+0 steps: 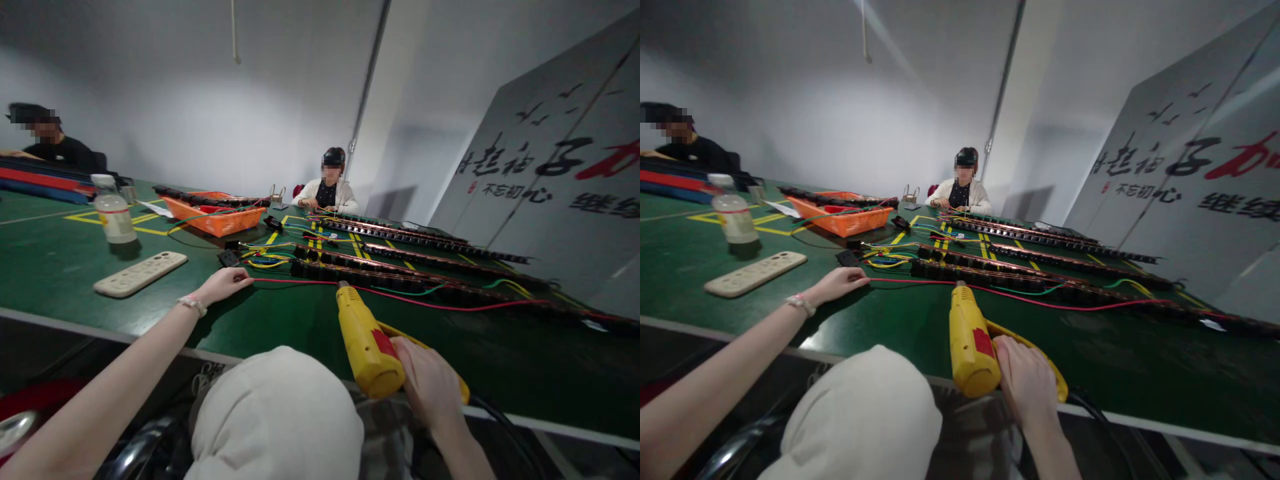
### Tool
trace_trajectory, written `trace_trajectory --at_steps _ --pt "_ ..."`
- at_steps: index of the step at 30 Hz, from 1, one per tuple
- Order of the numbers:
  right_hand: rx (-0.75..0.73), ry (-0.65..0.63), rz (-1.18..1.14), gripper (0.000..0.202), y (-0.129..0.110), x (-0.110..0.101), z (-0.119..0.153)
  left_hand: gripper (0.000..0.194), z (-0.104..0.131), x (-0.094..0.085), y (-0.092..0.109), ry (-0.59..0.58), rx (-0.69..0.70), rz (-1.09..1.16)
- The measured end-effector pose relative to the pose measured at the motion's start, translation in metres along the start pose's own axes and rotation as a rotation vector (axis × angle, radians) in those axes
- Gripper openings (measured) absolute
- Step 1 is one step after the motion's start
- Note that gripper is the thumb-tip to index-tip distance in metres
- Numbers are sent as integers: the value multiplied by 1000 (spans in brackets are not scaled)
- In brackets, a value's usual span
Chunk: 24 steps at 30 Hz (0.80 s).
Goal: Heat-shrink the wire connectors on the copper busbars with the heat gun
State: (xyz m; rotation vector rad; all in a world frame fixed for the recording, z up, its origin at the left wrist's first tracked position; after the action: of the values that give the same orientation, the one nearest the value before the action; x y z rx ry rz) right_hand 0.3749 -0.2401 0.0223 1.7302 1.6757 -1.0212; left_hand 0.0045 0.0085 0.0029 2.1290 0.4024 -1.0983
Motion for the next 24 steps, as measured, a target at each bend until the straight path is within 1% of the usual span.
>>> trace_trajectory --at_steps 4,9,13,17,20,24 --pt "1 15 -1 47 -6 4 0 45 -2 1 2 32 -25 -9" --pt "-16 15 -32 46 -28 15 -4 43 -4 4 -1 87 -69 -74" --pt "-82 4 -88 45 -54 25 -10 43 -5 6 0 98 -76 -123" --pt "-136 -8 -143 43 -84 32 -14 43 -5 6 3 130 -95 -130" --pt "-144 -14 -168 42 -108 37 -16 44 -6 7 0 145 -66 -123" --pt "-151 -27 -194 39 -137 43 -17 42 -8 10 -9 149 -10 -103"
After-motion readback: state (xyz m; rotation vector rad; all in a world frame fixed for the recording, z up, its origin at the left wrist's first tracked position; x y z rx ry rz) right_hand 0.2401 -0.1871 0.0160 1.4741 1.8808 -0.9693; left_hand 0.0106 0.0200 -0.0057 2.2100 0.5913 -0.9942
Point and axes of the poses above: each hand's wrist, its own z-axis away from the middle knuckle, its own x-axis out of the palm, y = z × x, the point moved 1 cm from there along -z, towards the middle knuckle, and after that the axes turned 13 degrees about x, right-handed, at the moved point
